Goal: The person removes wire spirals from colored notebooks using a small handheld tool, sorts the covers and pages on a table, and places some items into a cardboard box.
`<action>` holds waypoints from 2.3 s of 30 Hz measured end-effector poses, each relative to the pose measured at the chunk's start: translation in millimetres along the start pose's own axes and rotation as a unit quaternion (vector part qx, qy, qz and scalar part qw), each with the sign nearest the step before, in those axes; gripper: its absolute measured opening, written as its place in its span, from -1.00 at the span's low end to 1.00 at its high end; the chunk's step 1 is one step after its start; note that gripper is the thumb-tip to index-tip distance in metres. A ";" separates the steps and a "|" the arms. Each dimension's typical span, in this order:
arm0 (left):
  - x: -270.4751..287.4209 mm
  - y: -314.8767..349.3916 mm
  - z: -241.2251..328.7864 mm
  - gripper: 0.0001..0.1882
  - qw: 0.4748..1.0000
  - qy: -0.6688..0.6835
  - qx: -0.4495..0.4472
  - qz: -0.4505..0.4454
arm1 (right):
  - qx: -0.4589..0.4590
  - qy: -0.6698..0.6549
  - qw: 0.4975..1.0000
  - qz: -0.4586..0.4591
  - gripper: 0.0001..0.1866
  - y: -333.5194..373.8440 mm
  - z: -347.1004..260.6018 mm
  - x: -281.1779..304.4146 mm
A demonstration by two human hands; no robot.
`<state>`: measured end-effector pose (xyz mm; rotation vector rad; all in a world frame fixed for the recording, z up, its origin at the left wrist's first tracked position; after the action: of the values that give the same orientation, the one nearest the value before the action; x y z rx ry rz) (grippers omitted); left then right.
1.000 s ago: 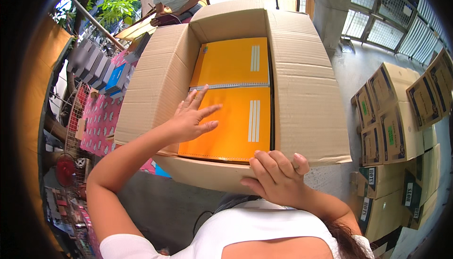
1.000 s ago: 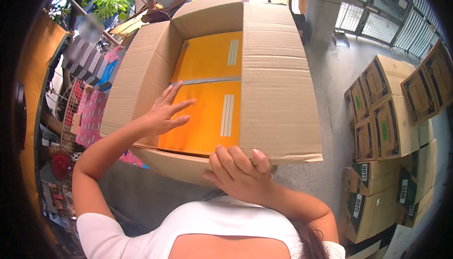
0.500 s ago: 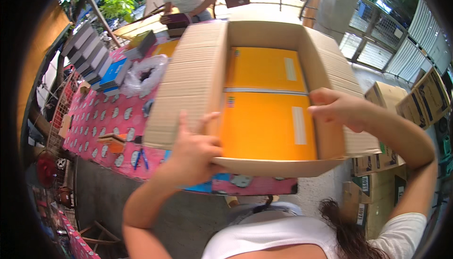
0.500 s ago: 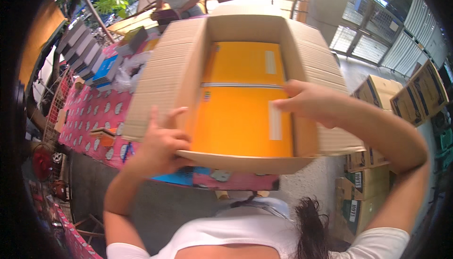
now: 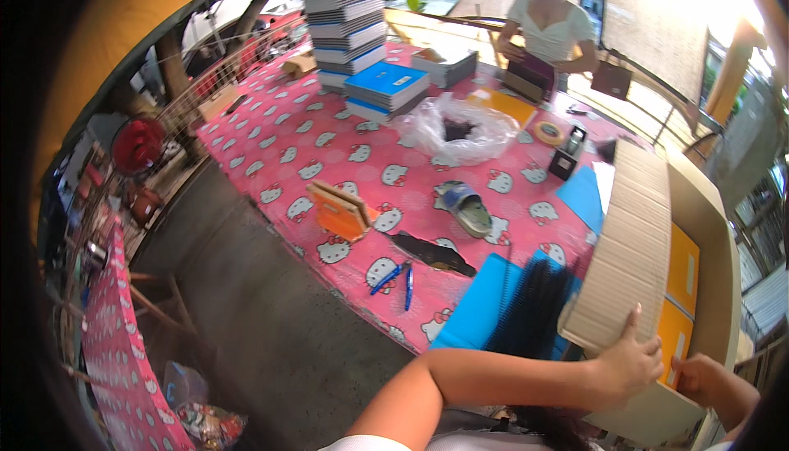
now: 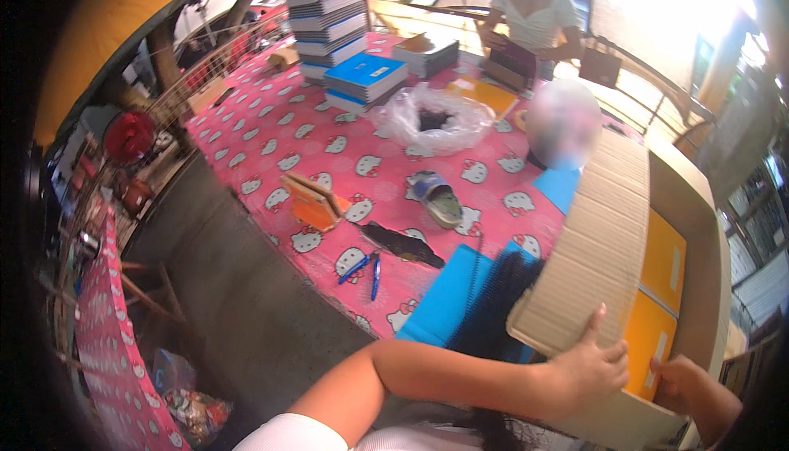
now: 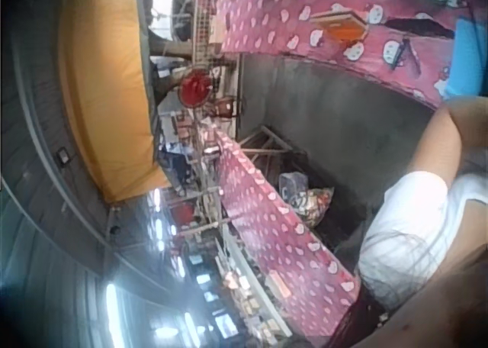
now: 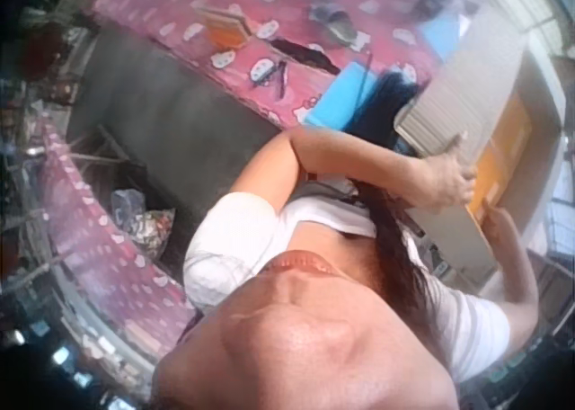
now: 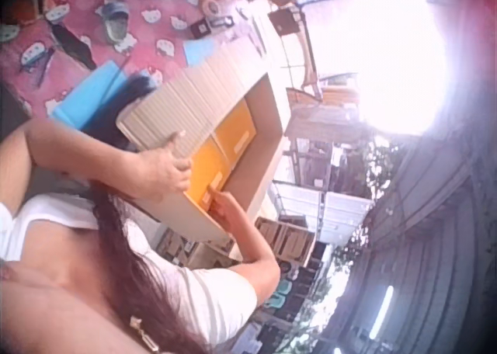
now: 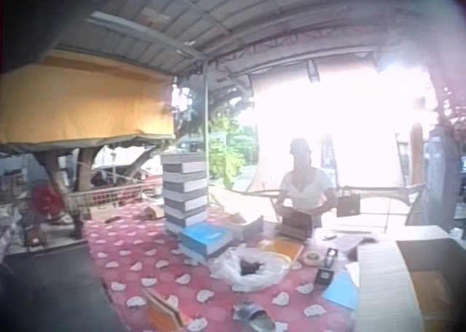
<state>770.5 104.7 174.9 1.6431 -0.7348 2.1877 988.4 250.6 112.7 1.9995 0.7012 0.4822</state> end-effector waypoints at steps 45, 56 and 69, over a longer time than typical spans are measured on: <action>21.8 8.9 -7.9 -0.68 0.993 0.112 0.020 0.036 | 0.032 -0.043 0.996 0.069 -0.65 43.7 -54.9 2.2; 25.1 10.7 -3.6 -0.64 0.992 0.110 0.029 0.060 | 0.121 -0.197 0.973 -0.006 -0.59 39.2 -22.9 0.5; 63.4 -8.3 -54.2 -0.29 0.668 0.725 0.064 0.156 | 0.303 0.004 0.953 -0.010 -0.61 109.2 -120.8 -28.5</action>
<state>712.9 138.5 225.7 -0.5823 -0.2909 2.7997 926.8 266.2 265.4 2.5562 0.9559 0.2781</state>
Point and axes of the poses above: each hand's wrist, its own y-axis away from the middle knuckle, its own x-axis out of the back of the hand, z = x × y, the point moved 7 cm from there along -y, towards the middle knuckle, and after that the axes turned 5 degrees about -z, right-handed, at the moved point
